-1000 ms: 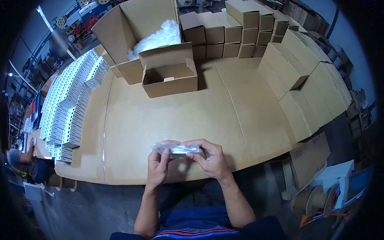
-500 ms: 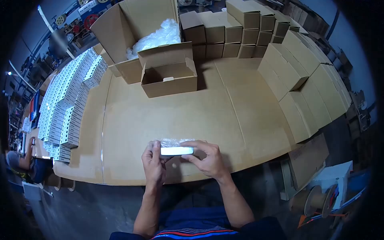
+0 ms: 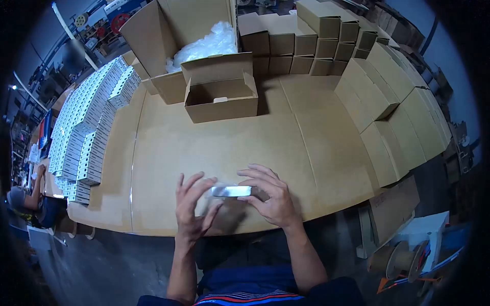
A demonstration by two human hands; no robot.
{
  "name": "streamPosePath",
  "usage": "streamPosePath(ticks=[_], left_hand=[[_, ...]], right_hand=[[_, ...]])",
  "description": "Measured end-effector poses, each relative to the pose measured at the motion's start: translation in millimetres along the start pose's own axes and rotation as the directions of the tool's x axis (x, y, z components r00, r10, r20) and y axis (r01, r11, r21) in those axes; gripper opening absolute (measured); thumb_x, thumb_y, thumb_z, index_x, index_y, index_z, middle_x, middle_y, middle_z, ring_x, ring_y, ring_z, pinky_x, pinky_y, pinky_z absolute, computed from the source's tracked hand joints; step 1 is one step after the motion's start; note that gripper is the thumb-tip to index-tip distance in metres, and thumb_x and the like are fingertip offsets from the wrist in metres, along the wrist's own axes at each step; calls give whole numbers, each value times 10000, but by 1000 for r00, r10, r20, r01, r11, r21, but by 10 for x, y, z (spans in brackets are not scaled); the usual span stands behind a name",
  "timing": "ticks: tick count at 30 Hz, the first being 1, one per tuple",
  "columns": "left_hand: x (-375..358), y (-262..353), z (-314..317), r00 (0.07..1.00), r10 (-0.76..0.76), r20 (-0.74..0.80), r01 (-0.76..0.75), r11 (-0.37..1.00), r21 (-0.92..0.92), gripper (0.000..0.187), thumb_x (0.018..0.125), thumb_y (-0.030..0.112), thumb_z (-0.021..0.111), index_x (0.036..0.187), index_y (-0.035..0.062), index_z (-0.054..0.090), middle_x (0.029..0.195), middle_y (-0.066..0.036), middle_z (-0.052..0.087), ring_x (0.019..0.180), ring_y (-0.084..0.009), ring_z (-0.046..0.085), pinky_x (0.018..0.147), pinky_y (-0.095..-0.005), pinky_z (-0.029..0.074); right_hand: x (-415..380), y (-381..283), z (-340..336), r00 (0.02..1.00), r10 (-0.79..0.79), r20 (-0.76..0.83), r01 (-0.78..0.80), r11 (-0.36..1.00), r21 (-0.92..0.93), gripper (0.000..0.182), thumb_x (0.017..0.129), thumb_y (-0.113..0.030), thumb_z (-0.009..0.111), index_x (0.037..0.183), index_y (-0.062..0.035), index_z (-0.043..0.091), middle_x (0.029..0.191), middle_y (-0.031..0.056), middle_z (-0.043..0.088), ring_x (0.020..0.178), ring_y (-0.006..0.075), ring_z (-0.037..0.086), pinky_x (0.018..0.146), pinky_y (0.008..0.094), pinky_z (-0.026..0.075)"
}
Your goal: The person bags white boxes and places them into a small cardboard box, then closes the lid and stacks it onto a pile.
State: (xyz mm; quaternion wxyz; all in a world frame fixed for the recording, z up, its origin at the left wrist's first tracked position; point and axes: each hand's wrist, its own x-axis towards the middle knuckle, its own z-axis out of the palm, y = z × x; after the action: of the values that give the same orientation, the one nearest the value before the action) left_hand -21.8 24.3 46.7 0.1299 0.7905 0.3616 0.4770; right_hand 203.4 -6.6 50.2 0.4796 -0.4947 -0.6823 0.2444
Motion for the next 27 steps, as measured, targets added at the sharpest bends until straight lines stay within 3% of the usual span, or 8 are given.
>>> streamPosePath(ticks=[7, 10, 14, 18, 20, 22, 24, 27], left_hand=[[-73, -170, 62, 970, -138, 201, 202, 917, -344, 385, 807, -20, 786, 1168, 56, 677, 1101, -84, 772, 1149, -286, 681, 1173, -563, 385], [-34, -232, 49, 970, -152, 191, 208, 922, -326, 363, 810, -17, 786, 1149, 56, 679, 1086, -78, 772, 1165, -287, 671, 1208, -583, 324], [190, -293, -64, 948, -84, 307, 184, 932, -313, 348, 820, 36, 797, 1155, 86, 717, 1104, -49, 734, 1156, -277, 644, 1213, -635, 283], [504, -461, -132, 962, -68, 264, 158, 928, -336, 411, 872, 76, 758, 1269, 76, 655, 1242, -117, 680, 1207, -336, 613, 1209, -561, 315], [694, -598, -60, 972, -222, 78, 233, 875, -423, 457, 912, 97, 720, 1350, 62, 598, 1318, -169, 639, 1222, -379, 598, 1184, -511, 361], [888, -951, 9, 974, -219, 65, 221, 975, -32, 491, 980, 150, 645, 1439, 40, 512, 1406, -213, 541, 1274, -406, 553, 1103, -475, 439], [1058, -1077, 147, 974, -226, 15, 220, 958, 182, 532, 985, 185, 659, 1486, 114, 496, 1434, -234, 485, 1237, -430, 559, 1035, -489, 484], [1229, -1302, 329, 981, -162, 105, 118, 935, 335, 568, 984, 230, 681, 1515, 186, 482, 1460, -252, 441, 1196, -442, 569, 996, -499, 508]], right_hand=[[69, 69, -26, 998, -52, 35, 47, 990, 135, 376, 726, -67, 867, 1086, -62, 761, 1307, 93, 699, 1369, 354, 529, 1112, 448, 464], [157, -109, -68, 999, -41, 24, 44, 988, -146, 428, 739, -76, 862, 1150, -81, 746, 1308, 91, 690, 1349, 350, 528, 1108, 447, 467], [318, -165, -166, 912, -152, 381, 277, 914, -298, 293, 784, -83, 814, 1056, -78, 708, 1092, 54, 694, 1079, 284, 622, 939, 398, 537], [664, -263, -241, 900, -205, 385, 334, 892, -305, 267, 784, -81, 799, 1016, -61, 668, 972, 80, 662, 947, 292, 639, 804, 409, 559], [934, -102, -254, 976, -202, 85, 212, 967, -142, 189, 871, -31, 763, 1010, -30, 635, 929, 53, 628, 900, 182, 632, 759, 341, 545], [1235, 17, -18, 948, 27, -317, 61, 962, 265, 146, 927, -8, 726, 1005, -20, 603, 897, 25, 587, 863, 112, 595, 736, 292, 518], [1565, 109, 294, 846, 69, -528, 182, 895, 408, 124, 978, -3, 672, 997, -18, 551, 883, -10, 527, 837, 55, 513, 709, 249, 467], [1815, 340, 686, 784, -52, -618, 97, 994, 40, 161, 941, 26, 676, 1025, -14, 544, 897, 74, 554, 802, 183, 561, 722, 336, 475]])
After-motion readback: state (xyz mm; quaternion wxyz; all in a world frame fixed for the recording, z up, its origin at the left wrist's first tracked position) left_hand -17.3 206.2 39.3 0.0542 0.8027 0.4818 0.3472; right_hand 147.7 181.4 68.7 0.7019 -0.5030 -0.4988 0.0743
